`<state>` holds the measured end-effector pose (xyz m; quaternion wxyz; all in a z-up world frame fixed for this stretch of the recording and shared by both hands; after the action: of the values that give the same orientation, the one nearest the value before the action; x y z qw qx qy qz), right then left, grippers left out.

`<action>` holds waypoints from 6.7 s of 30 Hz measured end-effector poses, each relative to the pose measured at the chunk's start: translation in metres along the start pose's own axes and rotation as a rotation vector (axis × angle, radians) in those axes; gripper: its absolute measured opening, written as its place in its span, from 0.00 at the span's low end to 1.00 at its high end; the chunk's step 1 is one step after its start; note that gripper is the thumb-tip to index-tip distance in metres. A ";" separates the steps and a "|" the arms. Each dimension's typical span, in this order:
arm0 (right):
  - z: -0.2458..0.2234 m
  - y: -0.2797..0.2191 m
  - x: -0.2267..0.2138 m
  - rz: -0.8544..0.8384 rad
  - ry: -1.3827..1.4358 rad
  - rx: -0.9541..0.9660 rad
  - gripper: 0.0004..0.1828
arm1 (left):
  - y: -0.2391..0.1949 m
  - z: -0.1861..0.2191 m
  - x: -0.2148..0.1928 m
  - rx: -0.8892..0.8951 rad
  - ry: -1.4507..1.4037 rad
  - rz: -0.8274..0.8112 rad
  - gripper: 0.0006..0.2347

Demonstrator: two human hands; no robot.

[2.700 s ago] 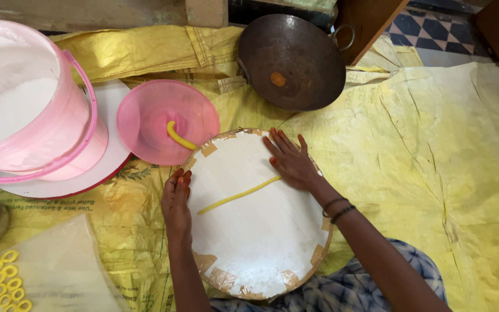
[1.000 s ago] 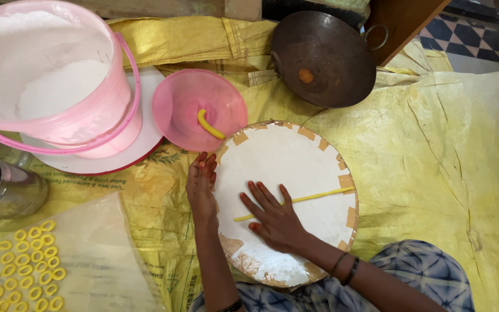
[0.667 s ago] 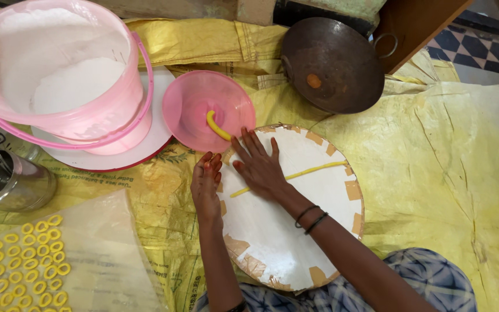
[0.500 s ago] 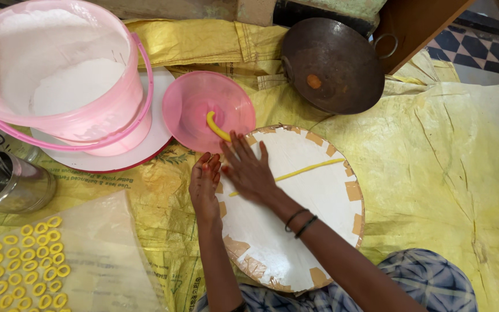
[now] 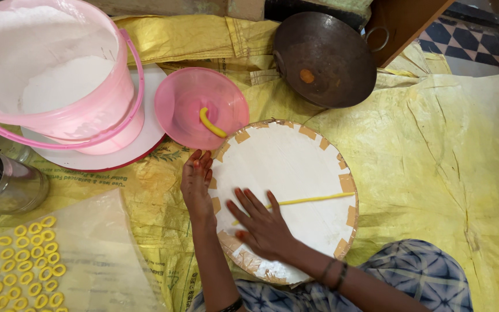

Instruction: The person rolls a yellow dough rope on a white circular board, then forms small rings by joining the ends and places them on a plastic sheet. The person repeats this process, accumulating many rings on the sheet.

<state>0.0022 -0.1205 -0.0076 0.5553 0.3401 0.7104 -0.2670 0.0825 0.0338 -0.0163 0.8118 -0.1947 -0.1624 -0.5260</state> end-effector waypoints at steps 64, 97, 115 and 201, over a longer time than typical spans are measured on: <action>0.347 -0.110 0.060 0.420 1.351 0.924 0.30 | -0.049 0.014 0.031 0.180 1.262 -0.090 0.07; 0.325 -0.110 0.026 0.457 1.032 0.851 0.34 | -0.040 0.006 0.024 0.267 1.690 0.024 0.14; 0.333 -0.099 0.080 0.309 1.472 0.904 0.51 | -0.008 -0.177 0.277 0.532 1.734 -0.141 0.37; 0.316 -0.101 -0.021 0.621 0.921 0.858 0.22 | -0.103 -0.126 0.223 0.512 1.523 -0.453 0.31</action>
<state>0.1184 -0.4273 -0.0637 0.0653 0.7949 0.5753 -0.1814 0.0837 -0.2420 -0.0062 0.5934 0.4419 0.2812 -0.6111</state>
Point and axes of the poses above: each hand's wrist, its own y-axis towards the middle knuckle, its own x-axis out of the palm, z = x × y, the point moved 9 cm from there along y, towards the middle knuckle, and after that the axes turned 1 degree about x, right-handed, at the moved point
